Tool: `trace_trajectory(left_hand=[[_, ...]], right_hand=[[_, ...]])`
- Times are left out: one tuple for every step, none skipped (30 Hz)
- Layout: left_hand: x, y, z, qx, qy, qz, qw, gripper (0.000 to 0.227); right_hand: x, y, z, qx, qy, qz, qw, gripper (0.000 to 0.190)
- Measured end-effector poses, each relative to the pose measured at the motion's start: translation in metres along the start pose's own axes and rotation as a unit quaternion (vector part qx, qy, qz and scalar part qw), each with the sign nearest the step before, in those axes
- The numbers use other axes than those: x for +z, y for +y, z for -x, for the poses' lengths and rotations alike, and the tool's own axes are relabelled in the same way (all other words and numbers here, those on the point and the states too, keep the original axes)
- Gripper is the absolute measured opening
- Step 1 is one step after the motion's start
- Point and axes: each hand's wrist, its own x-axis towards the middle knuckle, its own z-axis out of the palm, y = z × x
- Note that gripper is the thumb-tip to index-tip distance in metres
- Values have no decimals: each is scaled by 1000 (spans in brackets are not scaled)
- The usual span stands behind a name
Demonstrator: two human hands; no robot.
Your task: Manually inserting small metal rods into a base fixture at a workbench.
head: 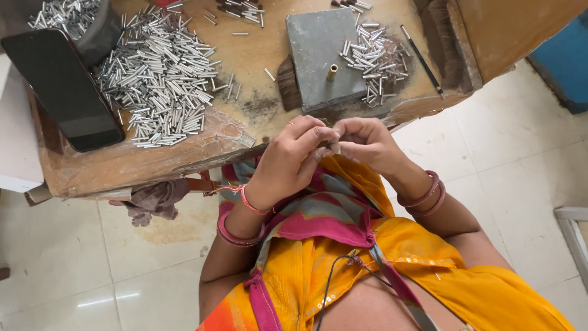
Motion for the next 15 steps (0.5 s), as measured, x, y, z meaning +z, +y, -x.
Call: trace_trajectory(left_hand=[[2, -1, 0, 2, -2, 0, 1000, 31], [5, -3, -1, 11, 4, -2, 1000, 29], [7, -5, -1, 20, 11, -3, 1000, 28], [9, -4, -2, 21, 9, -3, 1000, 28], [11, -3, -3, 32, 27, -12, 999, 27], [14, -2, -4, 42, 46, -20, 998, 25], [15, 0, -4, 41, 45, -20, 998, 25], [16, 1, -5, 28, 66, -24, 997, 25], [16, 2, -6, 15, 88, -27, 996, 25], [19, 0, -6, 16, 89, -28, 995, 25], [21, -2, -6, -12, 113, -2, 994, 21], [23, -4, -5, -40, 137, 25, 990, 18], [24, -6, -5, -39, 138, 23, 989, 18], [26, -7, -5, -75, 137, 56, 986, 15], [27, -8, -5, -110, 136, 89, 981, 13]], right_hand=[[1, -3, 1, -2, 1, -1, 1000, 14], [3, -5, 2, 14, -13, -20, 1000, 14], [4, -7, 3, 30, -27, -40, 998, 15], [5, -10, 3, 29, -26, -41, 998, 15], [6, -12, 3, 27, -30, -45, 998, 14], [8, -14, 4, 27, -35, -50, 998, 13], [5, -11, 6, 27, -35, -51, 998, 13], [3, -9, 8, 25, -40, -30, 998, 14], [0, -7, 9, 23, -45, -9, 999, 14], [-1, -4, 11, 22, -47, -9, 999, 14], [-2, -1, 13, -6, -60, 73, 995, 13], [-2, 2, 15, -34, -74, 154, 985, 12], [6, -4, 14, -35, -76, 155, 984, 12], [14, -11, 13, -113, -47, 267, 956, 17], [22, -17, 13, -190, -17, 374, 908, 23]])
